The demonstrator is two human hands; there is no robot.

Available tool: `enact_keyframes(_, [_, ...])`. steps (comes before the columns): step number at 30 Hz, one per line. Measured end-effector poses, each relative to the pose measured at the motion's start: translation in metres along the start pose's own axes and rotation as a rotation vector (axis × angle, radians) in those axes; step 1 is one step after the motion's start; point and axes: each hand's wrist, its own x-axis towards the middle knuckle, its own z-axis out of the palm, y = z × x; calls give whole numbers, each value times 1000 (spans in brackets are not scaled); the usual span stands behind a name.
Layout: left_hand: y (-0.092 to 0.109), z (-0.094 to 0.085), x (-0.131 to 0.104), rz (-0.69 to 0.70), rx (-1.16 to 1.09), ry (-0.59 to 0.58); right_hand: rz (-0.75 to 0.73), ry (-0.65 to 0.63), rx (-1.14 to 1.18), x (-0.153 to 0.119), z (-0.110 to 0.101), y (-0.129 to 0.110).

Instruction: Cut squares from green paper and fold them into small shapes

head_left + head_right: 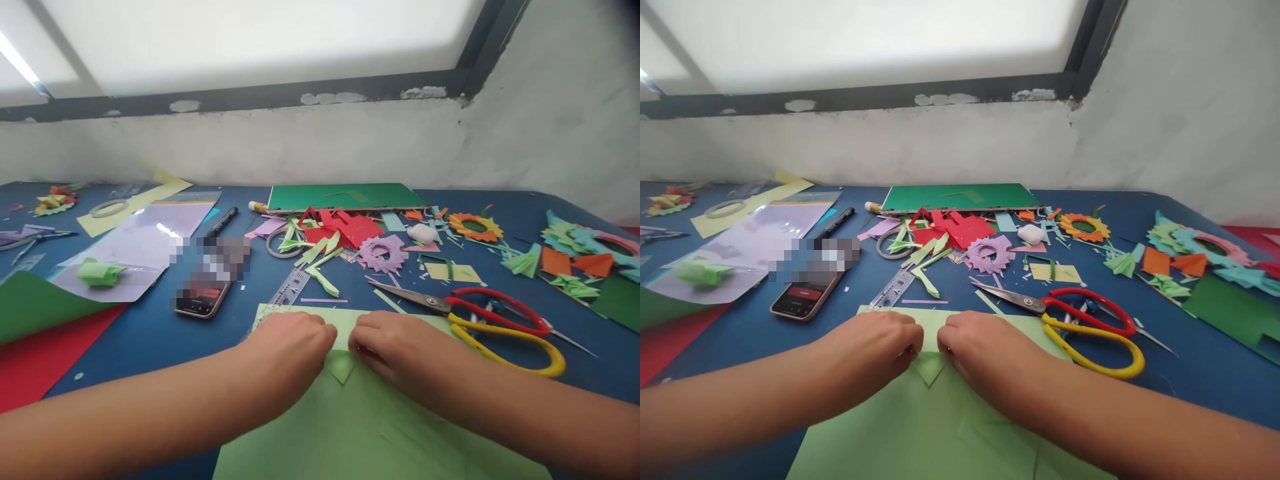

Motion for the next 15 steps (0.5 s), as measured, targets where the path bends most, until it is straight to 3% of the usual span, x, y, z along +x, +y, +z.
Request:
enact_keyframes(7, [2, 23, -16, 150, 88, 166, -199, 220, -124, -16, 21, -3])
enact_keyframes(12, [9, 47, -24, 269, 297, 435, -306, 354, -267, -27, 31, -6])
enact_keyframes(15, [12, 58, -26, 274, 357, 519, -311, 396, -292, -29, 37, -7])
